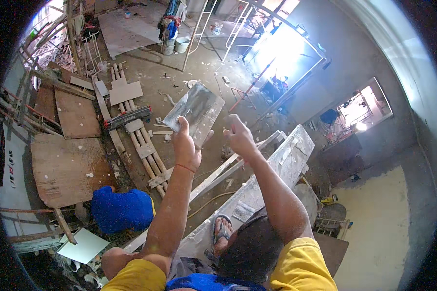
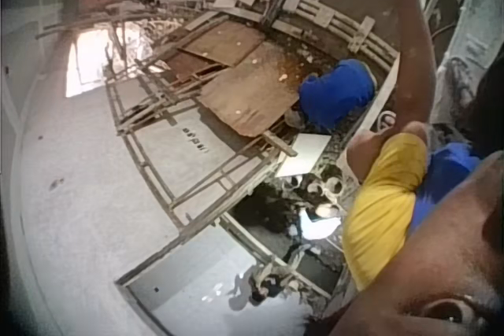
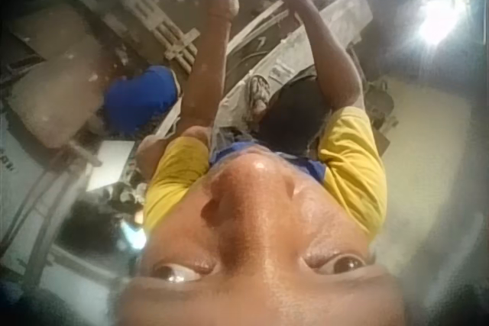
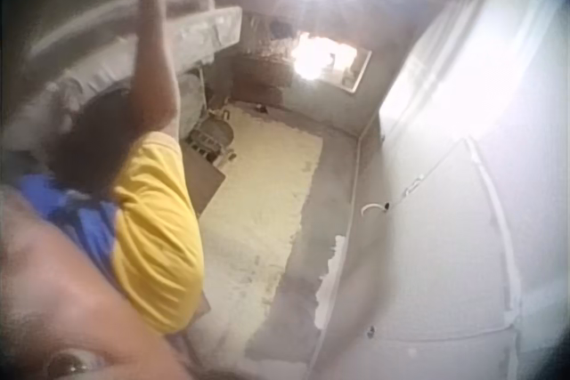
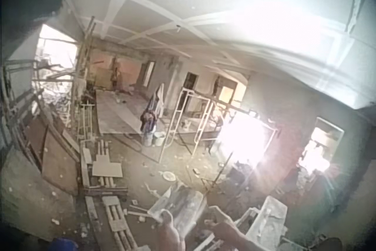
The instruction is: Applying mortar or adhesive to the back of a large tile using a trowel.
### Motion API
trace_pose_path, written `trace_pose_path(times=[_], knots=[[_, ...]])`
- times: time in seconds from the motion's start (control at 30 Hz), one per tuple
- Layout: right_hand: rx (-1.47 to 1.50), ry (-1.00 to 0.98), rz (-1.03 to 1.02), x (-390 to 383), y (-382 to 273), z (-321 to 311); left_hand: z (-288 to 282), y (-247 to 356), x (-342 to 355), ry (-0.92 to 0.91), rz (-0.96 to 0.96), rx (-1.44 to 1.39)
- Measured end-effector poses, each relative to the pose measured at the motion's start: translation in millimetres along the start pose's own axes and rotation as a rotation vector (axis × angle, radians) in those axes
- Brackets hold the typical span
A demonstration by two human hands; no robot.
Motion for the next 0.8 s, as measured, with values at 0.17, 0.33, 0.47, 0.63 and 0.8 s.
trace_pose_path(times=[0.17,0.33,0.47,0.63,0.8], knots=[[-0.254,0.118,-0.169,-7,-15,8,3,-2,1,-0.043,0.083,0.008],[-0.421,0.077,-0.231,-17,-34,15,-7,2,6,0.075,0.304,0.152],[-0.440,0.187,-0.153,-8,-28,5,-5,-1,3,0.096,0.225,0.069],[-0.455,0.111,-0.260,-22,-44,11,-10,6,2,0.121,0.231,0.157],[-0.411,0.210,-0.196,-10,-25,-5,0,7,-1,-0.011,0.152,0.126]])
Point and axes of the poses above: each hand's wrist, its own x-axis towards the middle knuckle, its own z-axis out of the palm, y = z × x, the point moved 4 cm from there along x, towards the middle knuckle, and after that the axes turned 1 degree about z, right-handed, at the moved point
